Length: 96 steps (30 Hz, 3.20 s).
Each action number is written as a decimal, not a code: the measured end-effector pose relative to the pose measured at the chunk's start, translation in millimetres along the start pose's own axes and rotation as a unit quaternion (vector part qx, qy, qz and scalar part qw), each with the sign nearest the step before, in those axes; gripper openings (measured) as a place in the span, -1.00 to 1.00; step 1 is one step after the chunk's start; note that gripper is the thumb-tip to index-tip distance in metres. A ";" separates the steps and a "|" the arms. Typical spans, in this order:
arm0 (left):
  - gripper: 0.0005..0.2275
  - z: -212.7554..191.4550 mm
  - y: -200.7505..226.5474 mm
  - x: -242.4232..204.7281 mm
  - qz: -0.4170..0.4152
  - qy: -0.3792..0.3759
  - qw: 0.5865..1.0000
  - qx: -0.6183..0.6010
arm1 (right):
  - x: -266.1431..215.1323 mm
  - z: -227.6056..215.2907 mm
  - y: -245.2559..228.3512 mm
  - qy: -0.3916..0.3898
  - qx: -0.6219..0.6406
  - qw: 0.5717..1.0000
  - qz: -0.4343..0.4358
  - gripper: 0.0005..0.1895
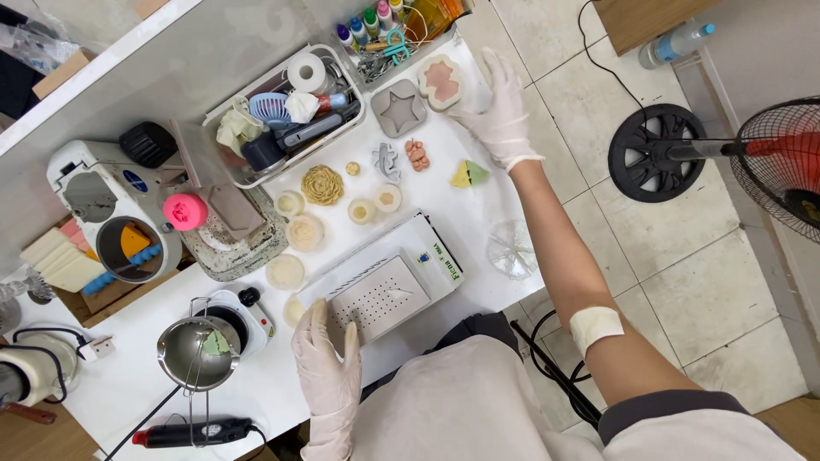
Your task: Demolding and inspecting soap or wax figures at a workshop table.
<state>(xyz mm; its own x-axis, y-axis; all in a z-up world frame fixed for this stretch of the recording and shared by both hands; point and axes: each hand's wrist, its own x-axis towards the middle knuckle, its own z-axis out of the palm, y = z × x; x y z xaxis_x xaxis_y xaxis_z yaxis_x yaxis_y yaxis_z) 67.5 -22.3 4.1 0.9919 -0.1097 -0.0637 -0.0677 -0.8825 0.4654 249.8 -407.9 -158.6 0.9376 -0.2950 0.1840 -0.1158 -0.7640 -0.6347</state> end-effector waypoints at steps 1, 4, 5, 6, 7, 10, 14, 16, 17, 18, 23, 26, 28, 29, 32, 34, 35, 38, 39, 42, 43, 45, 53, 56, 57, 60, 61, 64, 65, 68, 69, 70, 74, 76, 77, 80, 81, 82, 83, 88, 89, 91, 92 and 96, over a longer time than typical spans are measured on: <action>-0.43 -0.5 -0.6 -1.5 -0.003 0.000 1.000 0.001 | 9.9 2.5 -7.8 -0.003 0.002 1.000 -0.001 0.17; -0.43 -1.0 -3.8 -4.0 -0.002 0.001 1.000 0.007 | 34.6 19.0 -14.6 -0.135 0.002 0.991 0.014 0.27; -0.43 -2.2 -5.6 -5.9 -0.003 0.006 1.000 0.006 | 36.3 30.2 -6.0 -0.127 0.014 0.992 -0.022 0.21; -0.43 -2.1 -7.1 -8.7 -0.006 0.011 1.000 0.003 | 37.7 40.5 3.3 -0.120 0.024 0.991 -0.058 0.15; -0.43 -1.8 -9.5 -9.9 -0.009 0.014 1.000 0.003 | 36.3 49.9 10.2 -0.122 0.024 0.990 -0.062 0.15; -0.43 -0.3 -13.1 -17.9 -0.039 0.001 0.999 0.004 | 29.7 65.3 19.3 -0.095 0.099 0.991 0.002 0.00; -0.47 1.5 -14.1 -20.7 -0.018 0.047 0.999 0.004 | 20.0 40.9 -5.6 -0.011 0.085 0.996 0.024 -0.08; -0.47 4.6 -10.6 -19.3 -0.024 0.055 0.998 0.000 | 12.6 13.9 -34.0 0.006 0.110 0.993 0.051 -0.15; -0.46 7.4 -8.4 -17.1 -0.068 0.046 0.996 -0.042 | 8.3 -4.6 -55.0 0.014 0.154 0.987 0.041 -0.08; -0.45 8.0 -7.5 -15.1 -0.112 0.037 0.990 -0.081 | 3.1 -20.7 -77.8 0.021 0.201 0.979 0.032 -0.01; -0.42 -15.9 61.7 47.5 -0.193 -0.056 0.809 -0.552 | -62.5 -89.1 -192.6 0.042 0.096 0.986 -0.132 0.03; -0.41 -16.1 86.5 70.3 -0.153 -0.076 0.759 -0.628 | -100.6 -111.5 -245.3 0.022 0.068 0.976 -0.207 0.09; -0.42 -12.3 92.9 74.1 -0.120 -0.062 0.746 -0.652 | -117.9 -117.6 -267.2 0.021 0.047 0.969 -0.240 0.12; -0.43 -14.7 95.6 72.7 -0.116 -0.021 0.726 -0.677 | -124.7 -118.3 -274.1 0.032 0.051 0.968 -0.243 0.08; -0.44 -22.9 98.9 65.6 -0.111 0.025 0.700 -0.705 | -141.0 -117.2 -285.4 0.044 0.057 0.968 -0.240 0.03; -0.43 -29.0 100.3 59.2 -0.111 0.032 0.697 -0.707 | -151.0 -114.3 -289.0 0.042 0.061 0.969 -0.234 0.01; -0.44 -32.0 101.7 56.6 -0.140 0.038 0.701 -0.698 | -155.5 -112.2 -290.2 0.038 0.058 0.970 -0.233 0.00; -0.45 -25.3 97.2 49.5 -0.152 0.052 0.690 -0.705 | -166.2 -110.3 -295.3 0.041 0.041 0.971 -0.232 -0.01; -0.46 -20.3 94.6 47.6 -0.137 0.060 0.678 -0.720 | -169.0 -110.4 -297.1 0.044 0.030 0.971 -0.232 -0.01; -0.48 -15.8 94.0 41.8 -0.126 0.079 0.685 -0.713 | -177.1 -113.8 -302.3 0.037 0.029 0.976 -0.212 -0.01; -0.48 -18.4 95.0 39.9 -0.123 0.076 0.684 -0.715 | -180.4 -114.2 -302.2 0.041 0.026 0.976 -0.212 -0.01; -0.49 -24.4 96.4 37.7 -0.120 0.067 0.707 -0.694 | -185.3 -114.0 -302.8 0.064 0.013 0.977 -0.203 -0.04; -0.55 -15.7 84.4 34.1 -0.103 0.048 0.688 -0.717 | -192.6 -137.9 -317.5 0.004 0.086 0.977 -0.195 0.02; -0.59 -26.6 74.6 32.8 -0.126 0.046 0.687 -0.714 | -192.6 -141.7 -309.0 -0.102 0.273 0.948 -0.131 -0.02; -0.60 -29.6 70.9 33.0 -0.131 0.043 0.689 -0.712 | -192.9 -140.7 -303.6 -0.148 0.397 0.904 -0.059 -0.07; -0.59 -37.2 69.1 28.9 -0.125 0.046 0.718 -0.683 | -187.0 -128.1 -305.5 -0.101 0.437 0.883 0.138 -0.40; -0.59 -39.6 70.5 26.7 -0.125 0.045 0.719 -0.682 | -187.7 -119.3 -300.2 -0.100 0.438 0.883 0.139 -0.40; -0.56 -42.7 71.9 21.4 -0.071 0.074 0.760 -0.642 | -189.5 -99.8 -296.4 -0.097 0.418 0.891 0.150 -0.58; -0.56 -40.6 70.4 21.0 -0.061 0.087 0.770 -0.629 | -189.4 -97.7 -303.1 -0.066 0.423 0.895 0.125 -0.64; -0.61 -32.6 63.9 22.0 -0.060 0.091 0.773 -0.625 | -188.1 -97.4 -313.8 -0.040 0.417 0.901 0.107 -0.70; -0.63 -29.6 60.7 22.2 -0.069 0.083 0.767 -0.633 | -188.0 -97.8 -316.1 -0.046 0.408 0.905 0.115 -0.71; -0.63 -29.3 58.0 23.4 -0.070 0.084 0.767 -0.633 | -188.8 -97.7 -318.1 -0.047 0.408 0.905 0.115 -0.71; -0.67 -33.3 49.2 25.3 -0.084 0.073 0.767 -0.632 | -191.4 -94.6 -319.4 -0.056 0.356 0.927 0.103 -0.68; -0.67 -39.9 48.0 24.0 -0.095 0.068 0.781 -0.613 | -193.7 -92.7 -317.0 -0.055 0.345 0.932 0.097 -0.65; -0.66 -44.5 48.6 23.8 -0.081 0.071 0.795 -0.597 | -194.6 -92.2 -316.1 -0.049 0.347 0.933 0.085 -0.65; -0.65 -48.8 48.2 24.4 -0.072 0.071 0.808 -0.581 | -196.3 -92.2 -314.1 -0.044 0.339 0.936 0.078 -0.62; -0.64 -48.8 48.0 25.2 -0.076 0.068 0.807 -0.582 | -196.3 -92.7 -313.5 -0.044 0.330 0.939 0.081 -0.60; -0.64 -48.0 47.2 25.3 -0.077 0.067 0.807 -0.582 | -195.8 -93.6 -314.7 -0.044 0.330 0.939 0.082 -0.60; -0.64 -47.3 46.5 25.5 -0.082 0.066 0.812 -0.574 | -195.2 -94.6 -315.8 -0.050 0.346 0.932 0.096 -0.59; -0.63 -45.9 42.8 26.0 -0.086 0.062 0.814 -0.571 | -192.1 -92.4 -305.8 -0.061 0.378 0.915 0.127 -0.55; -0.63 -46.2 41.8 26.0 -0.065 0.065 0.819 -0.566 | -191.0 -92.3 -303.6 -0.068 0.400 0.902 0.145 -0.55; -0.63 -44.4 39.7 26.4 -0.045 0.069 0.824 -0.560 | -189.8 -92.5 -299.0 -0.077 0.422 0.889 0.164 -0.54; -0.63 -42.3 38.6 27.1 -0.053 0.052 0.816 -0.573 | -189.6 -92.6 -296.8 -0.080 0.413 0.893 0.158 -0.52; -0.64 -29.6 35.8 29.6 -0.077 0.010 0.761 -0.644 | -186.9 -90.9 -294.0 -0.104 0.437 0.882 0.141 -0.55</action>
<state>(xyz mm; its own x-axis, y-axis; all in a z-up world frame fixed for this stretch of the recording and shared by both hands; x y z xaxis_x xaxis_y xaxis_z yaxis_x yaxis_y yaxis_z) 97.6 -43.6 45.0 0.9800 -0.0314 -0.1965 0.1969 0.2969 0.9344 78.8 -180.3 61.9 0.9622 -0.2214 -0.1586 -0.1430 0.0850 -0.9861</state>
